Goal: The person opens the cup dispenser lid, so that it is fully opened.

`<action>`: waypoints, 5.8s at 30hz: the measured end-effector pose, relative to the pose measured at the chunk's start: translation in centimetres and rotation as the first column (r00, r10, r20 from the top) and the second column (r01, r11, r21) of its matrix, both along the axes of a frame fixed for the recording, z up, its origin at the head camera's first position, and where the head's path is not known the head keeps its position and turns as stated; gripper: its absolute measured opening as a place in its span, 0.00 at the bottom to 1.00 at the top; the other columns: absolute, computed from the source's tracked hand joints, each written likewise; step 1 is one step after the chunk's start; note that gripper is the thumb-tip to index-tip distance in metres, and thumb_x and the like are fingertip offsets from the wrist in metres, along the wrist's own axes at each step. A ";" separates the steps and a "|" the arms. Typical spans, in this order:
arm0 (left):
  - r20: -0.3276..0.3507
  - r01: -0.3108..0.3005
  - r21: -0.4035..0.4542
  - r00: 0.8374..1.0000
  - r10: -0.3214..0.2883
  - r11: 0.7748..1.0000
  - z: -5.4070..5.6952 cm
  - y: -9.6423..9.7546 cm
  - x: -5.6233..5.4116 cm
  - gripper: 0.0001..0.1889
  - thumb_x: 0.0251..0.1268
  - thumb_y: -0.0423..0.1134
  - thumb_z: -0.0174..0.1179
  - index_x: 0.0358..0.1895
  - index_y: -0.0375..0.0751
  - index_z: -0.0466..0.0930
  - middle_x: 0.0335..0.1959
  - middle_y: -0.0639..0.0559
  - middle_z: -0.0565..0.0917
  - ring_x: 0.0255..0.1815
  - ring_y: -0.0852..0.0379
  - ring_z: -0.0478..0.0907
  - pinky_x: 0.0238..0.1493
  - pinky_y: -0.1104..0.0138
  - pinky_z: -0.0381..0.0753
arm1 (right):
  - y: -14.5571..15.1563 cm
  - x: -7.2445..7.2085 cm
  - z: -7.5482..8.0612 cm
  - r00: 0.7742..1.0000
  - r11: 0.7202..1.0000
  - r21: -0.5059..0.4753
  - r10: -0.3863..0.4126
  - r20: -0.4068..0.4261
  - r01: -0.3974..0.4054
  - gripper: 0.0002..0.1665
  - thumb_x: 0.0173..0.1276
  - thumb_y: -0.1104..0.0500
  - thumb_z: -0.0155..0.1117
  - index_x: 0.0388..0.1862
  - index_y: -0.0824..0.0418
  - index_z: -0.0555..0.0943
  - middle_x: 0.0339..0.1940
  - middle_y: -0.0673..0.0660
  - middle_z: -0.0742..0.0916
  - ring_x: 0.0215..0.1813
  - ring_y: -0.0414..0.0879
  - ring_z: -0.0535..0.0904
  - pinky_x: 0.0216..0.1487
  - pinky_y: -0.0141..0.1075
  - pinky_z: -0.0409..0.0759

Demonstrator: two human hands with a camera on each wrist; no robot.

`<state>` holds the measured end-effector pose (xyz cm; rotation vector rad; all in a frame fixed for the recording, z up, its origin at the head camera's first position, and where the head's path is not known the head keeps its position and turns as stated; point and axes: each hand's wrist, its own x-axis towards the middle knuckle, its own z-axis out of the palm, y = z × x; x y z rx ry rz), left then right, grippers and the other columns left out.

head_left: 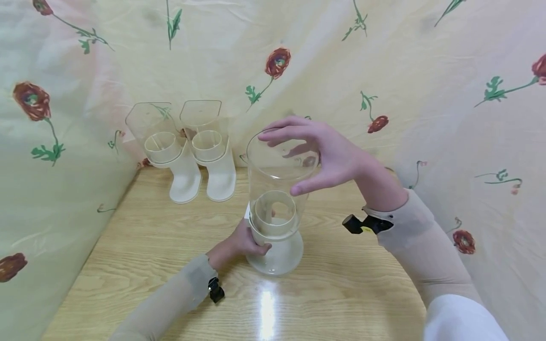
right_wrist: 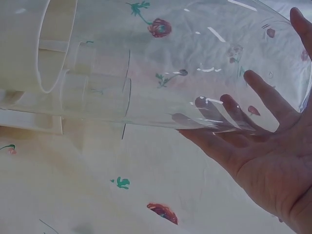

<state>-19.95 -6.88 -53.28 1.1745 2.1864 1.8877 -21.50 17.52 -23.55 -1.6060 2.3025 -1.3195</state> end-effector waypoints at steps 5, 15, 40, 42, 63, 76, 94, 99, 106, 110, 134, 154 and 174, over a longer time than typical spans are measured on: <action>-0.024 0.007 0.002 1.000 -0.007 1.000 0.0 0.0 0.0 0.49 0.38 0.33 0.76 0.69 0.28 0.60 0.59 0.23 0.77 0.58 0.28 0.80 0.71 0.60 0.81 | -0.8 0.0 0.3 0.999 0.999 0.033 -0.021 -0.041 0.023 0.52 0.47 0.59 0.89 0.74 0.55 0.79 0.75 0.52 0.79 0.72 0.48 0.78 0.61 0.52 0.89; 0.009 0.037 0.045 0.999 -0.037 0.998 0.0 0.2 -0.3 0.52 0.36 0.30 0.77 0.71 0.30 0.59 0.60 0.23 0.76 0.58 0.28 0.80 0.70 0.60 0.82 | -1.4 0.0 1.0 0.997 0.996 0.076 -0.037 -0.067 0.042 0.51 0.48 0.54 0.90 0.74 0.51 0.80 0.74 0.49 0.79 0.72 0.48 0.77 0.58 0.53 0.90; 0.016 -0.008 0.001 1.000 0.008 1.000 0.0 0.0 0.1 0.50 0.38 0.32 0.76 0.70 0.30 0.58 0.61 0.26 0.78 0.62 0.29 0.79 0.72 0.63 0.79 | -0.1 -0.1 0.7 1.000 1.000 0.009 -0.022 -0.011 0.022 0.54 0.42 0.63 0.91 0.73 0.58 0.80 0.74 0.51 0.80 0.70 0.49 0.80 0.59 0.47 0.91; 0.014 -0.007 0.006 1.000 0.007 1.000 0.0 0.1 0.1 0.51 0.38 0.32 0.76 0.70 0.30 0.57 0.60 0.25 0.78 0.62 0.29 0.79 0.72 0.63 0.79 | -0.3 0.0 1.0 0.999 0.999 0.029 -0.035 -0.019 0.035 0.53 0.43 0.61 0.91 0.73 0.56 0.80 0.73 0.49 0.80 0.70 0.48 0.80 0.59 0.47 0.91; -0.014 -0.027 -0.043 1.000 0.026 0.999 0.0 -0.2 0.0 0.48 0.39 0.34 0.75 0.69 0.27 0.62 0.61 0.27 0.80 0.62 0.31 0.80 0.73 0.61 0.80 | 0.8 -0.5 1.2 0.995 0.998 -0.052 -0.031 0.093 0.036 0.52 0.46 0.71 0.86 0.74 0.65 0.77 0.74 0.57 0.78 0.69 0.58 0.79 0.62 0.44 0.90; -0.012 -0.022 -0.024 1.000 0.022 0.999 -0.4 0.1 -0.1 0.48 0.38 0.32 0.75 0.69 0.26 0.64 0.61 0.24 0.79 0.61 0.29 0.80 0.72 0.60 0.80 | 1.0 -0.8 1.2 0.996 0.998 -0.050 -0.040 0.082 0.044 0.51 0.47 0.73 0.84 0.74 0.65 0.77 0.74 0.57 0.79 0.68 0.60 0.78 0.60 0.43 0.91; -0.037 -0.037 -0.030 0.999 0.036 0.999 -0.7 -0.1 0.0 0.49 0.38 0.33 0.75 0.70 0.28 0.62 0.61 0.25 0.80 0.62 0.32 0.80 0.74 0.59 0.78 | 3.3 -1.3 3.0 0.995 0.959 -0.284 0.039 0.088 -0.013 0.48 0.50 0.72 0.84 0.72 0.73 0.75 0.72 0.59 0.82 0.68 0.56 0.84 0.61 0.42 0.90; -0.030 -0.034 -0.023 0.999 0.034 0.999 -0.7 -0.1 0.0 0.48 0.37 0.33 0.75 0.69 0.27 0.63 0.61 0.25 0.80 0.61 0.30 0.80 0.73 0.59 0.79 | 4.0 -1.5 3.6 0.993 0.941 -0.337 0.037 0.115 0.004 0.47 0.51 0.70 0.85 0.71 0.72 0.76 0.71 0.60 0.82 0.66 0.57 0.85 0.59 0.42 0.91; -0.033 -0.027 -0.003 0.999 0.026 1.000 -0.9 0.0 -0.2 0.49 0.37 0.33 0.75 0.70 0.28 0.64 0.61 0.23 0.78 0.62 0.29 0.80 0.73 0.59 0.79 | 5.8 -2.1 4.4 0.981 0.869 -0.494 0.110 0.160 -0.017 0.44 0.49 0.73 0.85 0.67 0.76 0.78 0.68 0.63 0.85 0.62 0.60 0.85 0.56 0.44 0.92; -0.036 -0.021 0.004 0.999 0.021 1.000 -0.9 0.1 -0.4 0.50 0.37 0.33 0.75 0.71 0.28 0.63 0.60 0.22 0.78 0.61 0.30 0.80 0.73 0.58 0.80 | 7.5 -2.0 5.1 0.978 0.824 -0.567 0.121 0.172 -0.002 0.42 0.48 0.77 0.82 0.64 0.80 0.78 0.65 0.66 0.87 0.59 0.61 0.86 0.53 0.43 0.93; -0.024 -0.010 0.006 1.000 0.011 1.000 -0.5 0.1 -0.2 0.49 0.36 0.33 0.76 0.70 0.28 0.64 0.60 0.25 0.80 0.60 0.28 0.80 0.73 0.59 0.79 | 17.0 -2.8 4.4 0.855 0.734 -0.443 -0.399 0.331 0.514 0.39 0.55 0.86 0.65 0.69 0.74 0.79 0.69 0.59 0.82 0.59 0.44 0.88 0.47 0.27 0.89; -0.035 -0.025 -0.024 0.999 0.024 0.999 -0.4 0.1 -0.2 0.49 0.39 0.35 0.74 0.71 0.26 0.61 0.62 0.21 0.77 0.62 0.26 0.79 0.74 0.58 0.79 | 20.2 -5.6 0.7 0.560 0.562 -0.038 -0.812 0.163 0.826 0.43 0.61 0.64 0.81 0.76 0.50 0.78 0.79 0.46 0.73 0.58 0.26 0.82 0.43 0.13 0.81; -0.024 -0.013 -0.010 1.000 0.013 1.000 -0.4 0.0 -0.2 0.50 0.38 0.33 0.75 0.71 0.27 0.62 0.61 0.20 0.77 0.61 0.24 0.78 0.74 0.57 0.79 | 21.8 -8.6 -4.3 0.361 0.364 0.118 -0.931 0.044 0.924 0.48 0.60 0.42 0.82 0.79 0.40 0.74 0.84 0.51 0.69 0.77 0.56 0.78 0.39 0.14 0.74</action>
